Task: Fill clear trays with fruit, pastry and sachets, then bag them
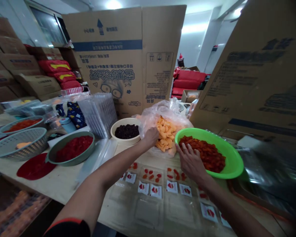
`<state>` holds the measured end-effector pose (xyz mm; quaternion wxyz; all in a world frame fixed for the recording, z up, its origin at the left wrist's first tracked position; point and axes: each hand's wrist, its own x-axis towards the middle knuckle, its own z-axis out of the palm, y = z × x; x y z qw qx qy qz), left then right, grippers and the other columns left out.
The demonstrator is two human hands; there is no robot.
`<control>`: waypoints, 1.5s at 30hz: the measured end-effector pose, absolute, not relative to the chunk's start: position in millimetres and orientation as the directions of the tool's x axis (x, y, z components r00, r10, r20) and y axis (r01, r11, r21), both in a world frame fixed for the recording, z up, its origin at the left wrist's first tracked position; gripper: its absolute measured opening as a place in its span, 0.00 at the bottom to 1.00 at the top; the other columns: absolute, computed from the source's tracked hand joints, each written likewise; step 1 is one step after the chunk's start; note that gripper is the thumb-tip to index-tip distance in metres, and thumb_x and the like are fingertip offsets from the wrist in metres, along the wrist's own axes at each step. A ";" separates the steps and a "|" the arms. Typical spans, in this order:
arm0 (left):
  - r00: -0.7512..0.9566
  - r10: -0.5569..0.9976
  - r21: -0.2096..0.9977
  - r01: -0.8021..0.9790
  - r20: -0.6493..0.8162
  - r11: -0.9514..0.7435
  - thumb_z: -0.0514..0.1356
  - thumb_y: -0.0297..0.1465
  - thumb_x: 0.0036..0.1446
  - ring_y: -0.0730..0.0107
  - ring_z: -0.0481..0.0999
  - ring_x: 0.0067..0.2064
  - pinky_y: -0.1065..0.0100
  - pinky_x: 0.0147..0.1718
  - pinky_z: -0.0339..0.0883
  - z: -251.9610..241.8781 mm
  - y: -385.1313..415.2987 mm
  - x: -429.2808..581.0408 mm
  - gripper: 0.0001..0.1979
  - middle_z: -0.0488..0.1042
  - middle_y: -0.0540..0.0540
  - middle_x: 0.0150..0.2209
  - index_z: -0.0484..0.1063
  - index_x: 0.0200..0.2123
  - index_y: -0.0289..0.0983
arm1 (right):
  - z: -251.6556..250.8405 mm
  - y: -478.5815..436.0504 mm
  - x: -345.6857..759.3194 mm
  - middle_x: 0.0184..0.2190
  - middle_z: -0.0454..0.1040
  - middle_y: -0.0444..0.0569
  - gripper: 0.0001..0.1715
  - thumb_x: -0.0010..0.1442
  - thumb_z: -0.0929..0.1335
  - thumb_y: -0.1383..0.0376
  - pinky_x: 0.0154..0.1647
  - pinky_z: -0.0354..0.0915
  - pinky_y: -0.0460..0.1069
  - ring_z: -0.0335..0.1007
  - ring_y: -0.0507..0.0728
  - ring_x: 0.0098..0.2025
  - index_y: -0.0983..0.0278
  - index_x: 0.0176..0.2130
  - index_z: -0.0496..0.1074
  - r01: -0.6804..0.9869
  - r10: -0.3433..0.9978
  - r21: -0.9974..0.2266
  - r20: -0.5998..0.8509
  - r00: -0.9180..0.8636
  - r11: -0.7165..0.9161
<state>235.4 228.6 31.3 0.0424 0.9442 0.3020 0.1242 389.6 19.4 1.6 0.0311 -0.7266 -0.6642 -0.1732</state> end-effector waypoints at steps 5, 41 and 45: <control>0.804 0.570 0.130 0.555 0.167 -0.822 0.52 0.18 0.60 0.50 0.65 0.60 0.56 0.55 0.59 18.0 244.9 265.0 0.23 0.63 0.28 0.60 0.64 0.59 0.30 | -3.8 11.9 410.1 0.64 0.62 0.65 0.37 0.64 0.57 0.72 0.60 0.53 0.67 0.53 0.72 0.67 0.65 0.70 0.53 0.973 0.955 0.222 0.296 -0.010 -0.059; 0.513 0.851 0.994 0.031 -0.108 0.107 0.71 0.45 0.46 0.83 0.59 0.20 0.77 0.18 0.44 21.4 128.0 113.3 0.21 0.66 0.55 0.21 0.71 0.29 0.34 | 16.6 53.9 278.6 0.30 0.75 0.46 0.14 0.53 0.70 0.69 0.17 0.62 0.42 0.69 0.52 0.26 0.61 0.41 0.68 -0.521 0.958 -0.824 -0.284 0.038 -0.224; 0.572 0.798 0.972 -0.005 -0.189 0.234 0.73 0.40 0.46 0.82 0.63 0.21 0.78 0.18 0.46 32.1 135.1 90.8 0.18 0.71 0.52 0.24 0.71 0.31 0.33 | 28.3 63.3 284.8 0.27 0.73 0.46 0.10 0.53 0.71 0.66 0.11 0.49 0.39 0.61 0.48 0.20 0.63 0.37 0.68 -0.494 0.958 -0.850 -0.267 0.103 -0.184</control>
